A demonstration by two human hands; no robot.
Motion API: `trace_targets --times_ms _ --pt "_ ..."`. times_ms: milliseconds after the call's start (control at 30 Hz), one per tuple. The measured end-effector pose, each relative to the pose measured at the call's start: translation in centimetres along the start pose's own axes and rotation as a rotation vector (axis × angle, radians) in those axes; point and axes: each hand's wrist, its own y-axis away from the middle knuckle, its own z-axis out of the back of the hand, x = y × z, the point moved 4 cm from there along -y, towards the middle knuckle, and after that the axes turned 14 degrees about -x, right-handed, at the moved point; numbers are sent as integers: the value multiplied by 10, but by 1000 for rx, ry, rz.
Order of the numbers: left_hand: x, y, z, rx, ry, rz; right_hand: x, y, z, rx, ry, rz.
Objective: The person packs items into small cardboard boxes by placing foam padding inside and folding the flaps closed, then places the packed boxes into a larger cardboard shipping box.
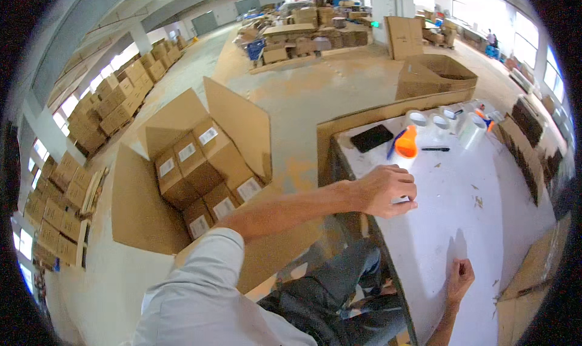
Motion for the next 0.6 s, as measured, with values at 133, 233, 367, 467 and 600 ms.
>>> trace_targets --times_ms 133,233,367,467,600 --pt "64 38 -76 78 -27 269 -15 1 3 -51 -188 -101" --pt "102 74 -115 95 -171 428 -22 5 6 -84 -273 -217" --pt "107 87 -132 -3 -251 429 -28 8 8 -61 -379 -257" --pt "102 84 -134 -74 -239 312 -22 12 5 -56 -386 -299" --pt "100 74 -134 -83 -237 235 3 6 15 -8 -190 -177"
